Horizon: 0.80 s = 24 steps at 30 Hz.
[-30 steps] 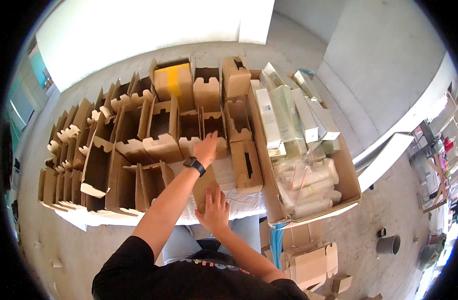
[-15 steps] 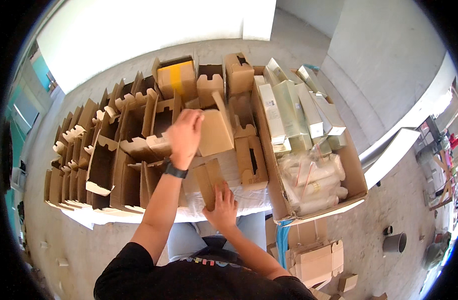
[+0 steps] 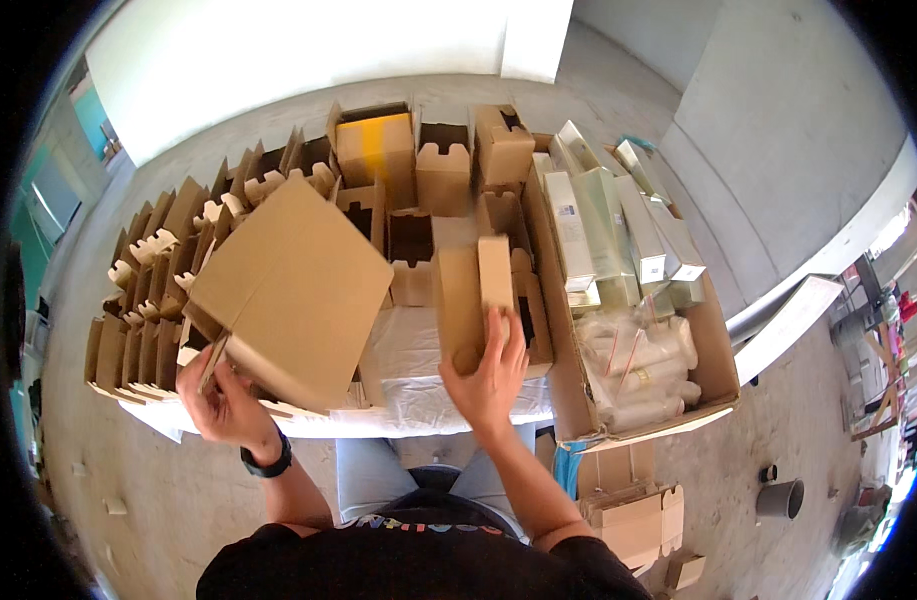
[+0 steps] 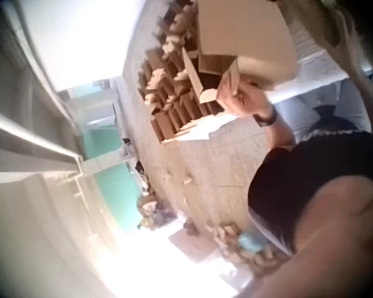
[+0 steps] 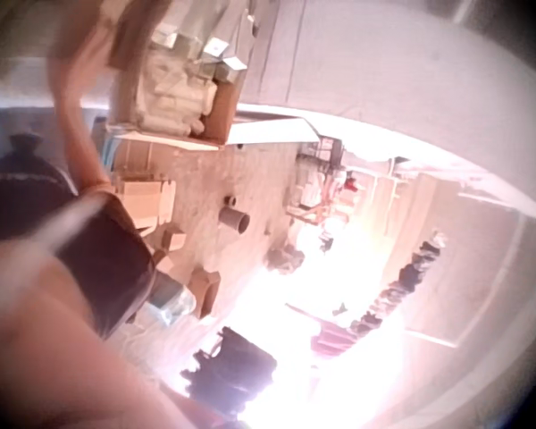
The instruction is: The person picks up white bottles from a large box, removes them from plastic bags, and places each bottle into individual slots of cardboard inserts.
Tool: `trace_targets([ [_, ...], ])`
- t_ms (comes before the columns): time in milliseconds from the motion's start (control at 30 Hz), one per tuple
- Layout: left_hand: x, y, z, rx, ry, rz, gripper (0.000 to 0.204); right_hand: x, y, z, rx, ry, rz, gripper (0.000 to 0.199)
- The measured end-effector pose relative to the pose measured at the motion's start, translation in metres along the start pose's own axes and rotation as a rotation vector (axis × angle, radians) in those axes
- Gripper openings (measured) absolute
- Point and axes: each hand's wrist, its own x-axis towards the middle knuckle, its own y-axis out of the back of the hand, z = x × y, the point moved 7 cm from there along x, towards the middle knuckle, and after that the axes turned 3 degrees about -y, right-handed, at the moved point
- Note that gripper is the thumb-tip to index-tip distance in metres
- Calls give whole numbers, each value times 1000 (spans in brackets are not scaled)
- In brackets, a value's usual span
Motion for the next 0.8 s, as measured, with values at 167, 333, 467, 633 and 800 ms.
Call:
trace_targets([
  [167,-14,52,5,148,-44,11,25,73,-32,-17,-131,98,76,85],
  [333,-21,100,12,248,-136,18,22,111,-73,-4,-243,77,-28,85],
  [467,-20,121,21,286,-257,57,25,121,-100,9,-258,-10,-137,83],
  [633,-30,119,19,256,-202,10,22,137,-141,39,-277,-110,-242,77],
  [800,-36,100,33,187,-189,-189,16,133,-173,60,-311,-149,-307,80],
])
